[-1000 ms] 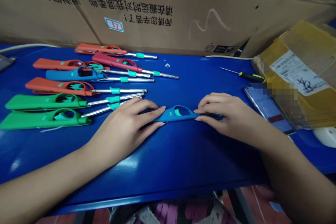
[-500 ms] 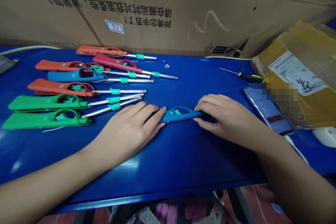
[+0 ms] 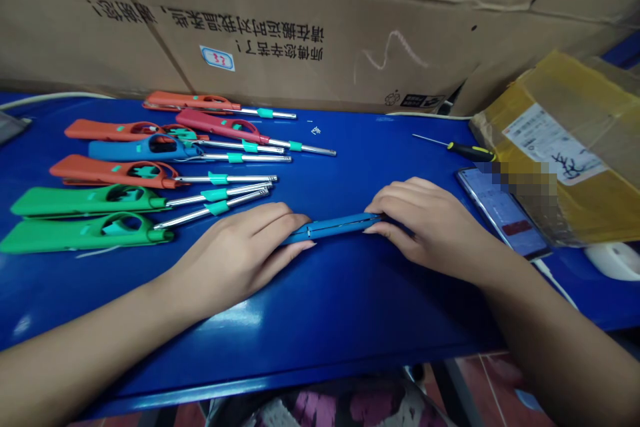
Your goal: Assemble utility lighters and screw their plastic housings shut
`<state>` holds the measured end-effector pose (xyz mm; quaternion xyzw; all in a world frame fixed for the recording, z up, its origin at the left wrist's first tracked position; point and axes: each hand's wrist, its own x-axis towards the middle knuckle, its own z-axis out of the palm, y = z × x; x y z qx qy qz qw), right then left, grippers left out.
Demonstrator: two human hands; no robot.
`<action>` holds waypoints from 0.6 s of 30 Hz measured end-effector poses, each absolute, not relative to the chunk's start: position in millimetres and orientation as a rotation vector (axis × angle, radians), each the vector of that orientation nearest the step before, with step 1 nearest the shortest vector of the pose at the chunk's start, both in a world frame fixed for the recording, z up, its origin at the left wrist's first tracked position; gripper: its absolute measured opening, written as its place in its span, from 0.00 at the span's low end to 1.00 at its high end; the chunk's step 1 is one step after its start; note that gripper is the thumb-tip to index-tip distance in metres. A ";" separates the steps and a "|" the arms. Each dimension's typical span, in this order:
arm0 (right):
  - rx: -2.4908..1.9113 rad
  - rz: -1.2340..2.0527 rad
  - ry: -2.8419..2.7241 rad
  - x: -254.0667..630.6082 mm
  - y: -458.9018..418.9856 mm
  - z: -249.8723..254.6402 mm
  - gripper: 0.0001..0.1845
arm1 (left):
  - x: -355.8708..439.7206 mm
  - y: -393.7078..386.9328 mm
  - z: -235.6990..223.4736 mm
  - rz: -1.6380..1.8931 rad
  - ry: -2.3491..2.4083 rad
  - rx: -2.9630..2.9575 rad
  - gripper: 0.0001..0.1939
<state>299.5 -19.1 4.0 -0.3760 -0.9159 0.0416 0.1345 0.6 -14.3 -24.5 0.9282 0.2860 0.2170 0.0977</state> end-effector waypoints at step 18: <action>-1.268 0.598 -2.552 302.0 -17.9 4.0 0.12 | 3.9 -10.4 -22.2 0.518 0.945 2.829 0.22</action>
